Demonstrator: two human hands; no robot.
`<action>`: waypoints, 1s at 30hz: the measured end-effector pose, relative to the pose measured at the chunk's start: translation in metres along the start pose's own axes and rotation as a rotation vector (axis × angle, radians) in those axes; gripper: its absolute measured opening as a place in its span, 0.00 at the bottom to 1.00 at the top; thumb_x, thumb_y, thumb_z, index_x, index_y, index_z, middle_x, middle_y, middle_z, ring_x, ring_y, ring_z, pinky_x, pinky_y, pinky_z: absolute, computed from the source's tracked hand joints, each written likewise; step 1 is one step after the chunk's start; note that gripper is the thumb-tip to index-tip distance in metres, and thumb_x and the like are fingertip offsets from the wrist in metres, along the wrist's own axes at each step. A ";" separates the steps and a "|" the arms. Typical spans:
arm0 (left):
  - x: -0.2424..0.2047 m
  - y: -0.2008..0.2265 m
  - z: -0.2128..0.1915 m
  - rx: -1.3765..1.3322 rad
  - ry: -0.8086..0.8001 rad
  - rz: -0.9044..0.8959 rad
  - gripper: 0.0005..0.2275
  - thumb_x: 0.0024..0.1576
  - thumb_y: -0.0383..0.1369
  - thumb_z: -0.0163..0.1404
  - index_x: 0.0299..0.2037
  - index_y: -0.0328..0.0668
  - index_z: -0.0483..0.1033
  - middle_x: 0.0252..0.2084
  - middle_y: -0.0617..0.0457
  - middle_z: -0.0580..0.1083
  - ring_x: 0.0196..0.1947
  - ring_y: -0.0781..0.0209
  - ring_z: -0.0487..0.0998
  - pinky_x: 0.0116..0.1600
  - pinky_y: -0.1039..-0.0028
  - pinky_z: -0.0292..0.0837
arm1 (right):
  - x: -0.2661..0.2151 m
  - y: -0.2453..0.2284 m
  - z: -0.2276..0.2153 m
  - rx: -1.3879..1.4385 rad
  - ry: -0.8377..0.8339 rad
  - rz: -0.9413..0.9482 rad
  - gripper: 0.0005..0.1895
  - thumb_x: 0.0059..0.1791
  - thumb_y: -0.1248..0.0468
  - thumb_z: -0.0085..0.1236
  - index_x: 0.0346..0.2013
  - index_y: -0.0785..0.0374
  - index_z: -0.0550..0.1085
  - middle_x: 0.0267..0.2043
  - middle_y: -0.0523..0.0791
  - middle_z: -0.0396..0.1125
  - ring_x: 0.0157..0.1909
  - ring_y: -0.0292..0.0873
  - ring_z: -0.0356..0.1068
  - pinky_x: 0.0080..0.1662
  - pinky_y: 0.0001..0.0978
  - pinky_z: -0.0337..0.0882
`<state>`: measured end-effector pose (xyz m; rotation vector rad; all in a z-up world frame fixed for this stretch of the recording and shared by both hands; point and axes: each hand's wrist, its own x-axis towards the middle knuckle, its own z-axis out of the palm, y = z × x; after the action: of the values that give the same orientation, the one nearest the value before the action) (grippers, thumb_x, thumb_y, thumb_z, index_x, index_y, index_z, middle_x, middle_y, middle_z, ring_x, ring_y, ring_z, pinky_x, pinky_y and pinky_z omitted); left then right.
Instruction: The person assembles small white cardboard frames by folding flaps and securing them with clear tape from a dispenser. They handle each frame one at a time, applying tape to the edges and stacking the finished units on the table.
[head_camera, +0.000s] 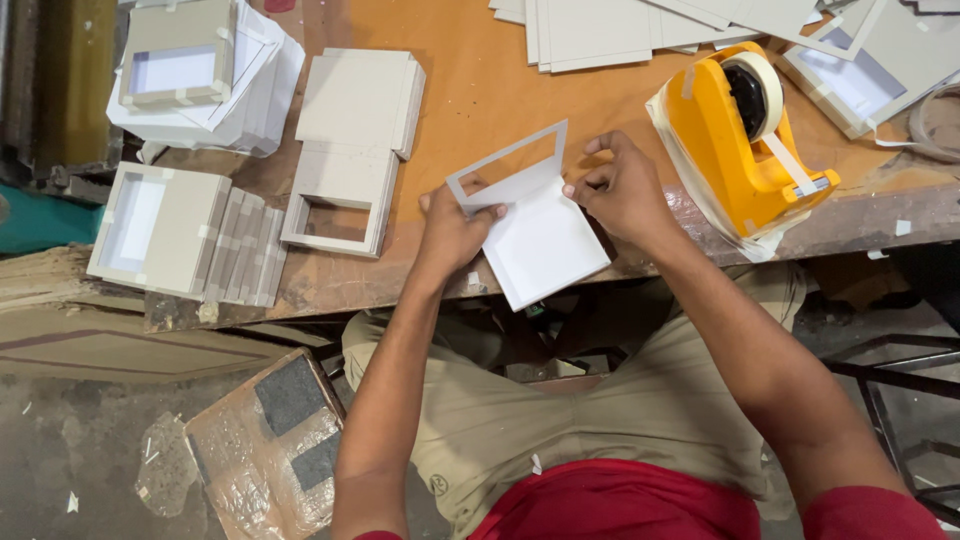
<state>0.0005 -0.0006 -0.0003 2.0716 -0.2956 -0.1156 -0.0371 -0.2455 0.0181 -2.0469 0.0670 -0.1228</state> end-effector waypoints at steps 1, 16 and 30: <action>0.000 0.000 0.000 0.031 0.009 0.043 0.05 0.50 0.27 0.62 0.35 0.38 0.82 0.33 0.55 0.78 0.41 0.57 0.76 0.56 0.67 0.61 | 0.000 -0.001 -0.001 -0.004 -0.009 0.018 0.25 0.45 0.69 0.69 0.52 0.70 0.66 0.28 0.50 0.75 0.30 0.36 0.73 0.34 0.28 0.70; 0.000 0.000 0.001 0.146 0.050 0.185 0.02 0.49 0.27 0.61 0.31 0.41 0.84 0.35 0.55 0.80 0.44 0.56 0.74 0.57 0.64 0.51 | 0.011 -0.015 -0.011 -0.044 -0.198 0.019 0.30 0.46 0.70 0.65 0.63 0.67 0.70 0.28 0.49 0.75 0.30 0.36 0.73 0.36 0.28 0.72; -0.001 -0.002 0.005 0.167 0.080 0.093 0.04 0.48 0.28 0.63 0.31 0.40 0.84 0.38 0.49 0.77 0.48 0.49 0.69 0.57 0.62 0.52 | 0.026 0.015 -0.006 -0.020 -0.249 0.081 0.14 0.47 0.66 0.68 0.45 0.71 0.79 0.34 0.49 0.77 0.31 0.36 0.73 0.35 0.28 0.74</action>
<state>-0.0014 -0.0029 -0.0047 2.2170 -0.3617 0.0496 -0.0115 -0.2605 0.0097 -2.0603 -0.0038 0.1845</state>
